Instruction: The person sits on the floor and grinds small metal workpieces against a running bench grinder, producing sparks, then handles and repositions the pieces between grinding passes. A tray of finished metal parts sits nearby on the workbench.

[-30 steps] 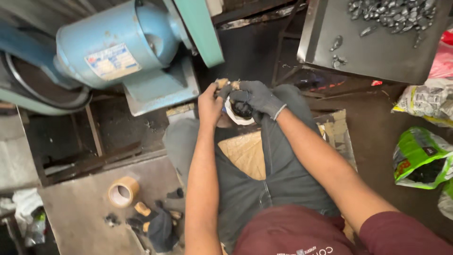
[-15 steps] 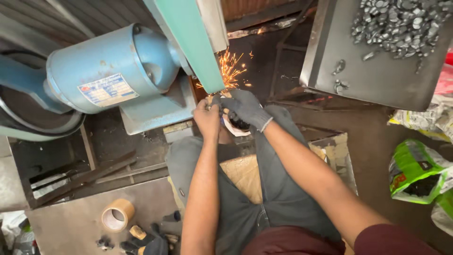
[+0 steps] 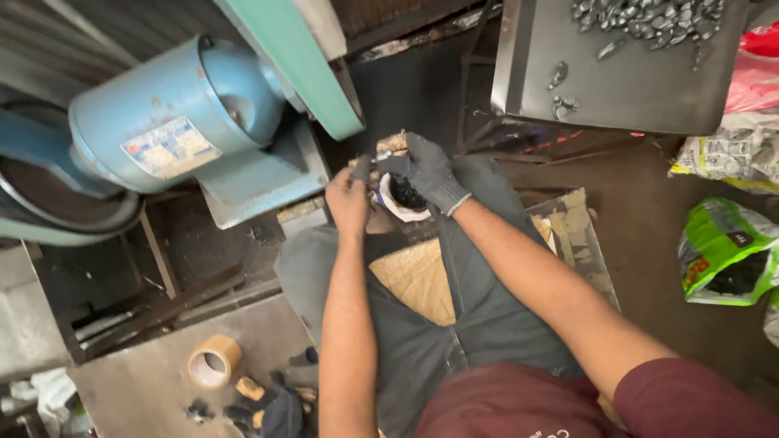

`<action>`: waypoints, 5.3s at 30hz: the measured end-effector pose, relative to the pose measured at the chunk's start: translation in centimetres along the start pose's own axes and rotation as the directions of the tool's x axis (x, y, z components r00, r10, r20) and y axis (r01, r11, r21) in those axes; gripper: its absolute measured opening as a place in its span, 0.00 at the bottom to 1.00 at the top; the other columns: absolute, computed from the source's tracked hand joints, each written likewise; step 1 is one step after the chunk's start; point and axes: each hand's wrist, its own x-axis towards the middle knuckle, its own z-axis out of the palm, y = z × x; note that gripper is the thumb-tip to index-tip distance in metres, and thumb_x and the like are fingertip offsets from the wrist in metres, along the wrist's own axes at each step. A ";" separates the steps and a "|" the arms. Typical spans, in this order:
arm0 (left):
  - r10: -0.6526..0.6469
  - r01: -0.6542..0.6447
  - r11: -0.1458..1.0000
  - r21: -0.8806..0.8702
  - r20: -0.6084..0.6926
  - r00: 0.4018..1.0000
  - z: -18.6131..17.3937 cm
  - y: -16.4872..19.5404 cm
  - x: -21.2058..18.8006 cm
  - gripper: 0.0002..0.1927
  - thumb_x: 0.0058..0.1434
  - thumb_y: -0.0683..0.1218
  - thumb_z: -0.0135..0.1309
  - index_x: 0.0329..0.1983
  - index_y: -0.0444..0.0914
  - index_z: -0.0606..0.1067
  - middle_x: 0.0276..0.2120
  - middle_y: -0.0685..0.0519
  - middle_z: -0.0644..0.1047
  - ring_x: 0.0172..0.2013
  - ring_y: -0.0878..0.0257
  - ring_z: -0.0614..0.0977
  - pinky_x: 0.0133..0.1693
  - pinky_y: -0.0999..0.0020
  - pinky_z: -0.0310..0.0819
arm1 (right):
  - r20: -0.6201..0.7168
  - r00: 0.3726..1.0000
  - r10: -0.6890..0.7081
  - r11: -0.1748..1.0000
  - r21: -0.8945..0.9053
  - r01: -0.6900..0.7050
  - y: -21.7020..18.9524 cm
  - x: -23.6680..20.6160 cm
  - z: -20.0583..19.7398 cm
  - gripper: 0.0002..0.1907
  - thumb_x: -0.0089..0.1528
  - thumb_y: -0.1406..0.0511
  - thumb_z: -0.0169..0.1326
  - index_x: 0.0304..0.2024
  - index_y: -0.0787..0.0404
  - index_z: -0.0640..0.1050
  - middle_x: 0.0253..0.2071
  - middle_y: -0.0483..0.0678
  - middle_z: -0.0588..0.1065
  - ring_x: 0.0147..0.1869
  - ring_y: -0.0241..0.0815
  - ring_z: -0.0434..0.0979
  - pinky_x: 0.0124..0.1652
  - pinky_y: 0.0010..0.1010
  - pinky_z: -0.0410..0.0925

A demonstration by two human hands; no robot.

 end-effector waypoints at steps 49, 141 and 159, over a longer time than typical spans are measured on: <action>0.283 -0.279 0.958 -0.059 0.075 0.956 1.9 -0.6 -3.9 0.23 0.59 0.30 0.59 0.59 0.25 0.72 0.51 0.45 0.80 0.49 0.58 0.83 0.51 0.69 0.77 | 0.200 0.972 0.125 0.871 -0.490 -0.011 0.0 -5.9 -1.0 0.16 0.62 0.60 0.56 0.50 0.59 0.78 0.47 0.55 0.79 0.47 0.55 0.80 0.44 0.44 0.72; 0.301 -0.303 0.953 0.009 -0.140 0.943 0.5 0.4 0.4 0.15 0.58 0.35 0.49 0.48 0.29 0.77 0.33 0.50 0.81 0.33 0.63 0.82 0.37 0.71 0.74 | 0.102 0.946 -0.307 0.943 -0.104 0.317 0.4 1.8 0.0 0.18 0.66 0.60 0.60 0.53 0.64 0.80 0.50 0.55 0.80 0.55 0.53 0.81 0.53 0.37 0.72; 0.164 0.291 0.387 -0.875 0.376 0.912 1.9 -1.2 0.2 0.29 0.71 0.58 0.46 0.67 0.34 0.66 0.71 0.43 0.65 0.74 0.48 0.60 0.74 0.50 0.50 | 0.036 0.938 0.344 0.728 0.621 -0.291 2.9 5.3 2.9 0.10 0.68 0.63 0.58 0.45 0.65 0.78 0.38 0.42 0.78 0.41 0.31 0.77 0.41 0.26 0.71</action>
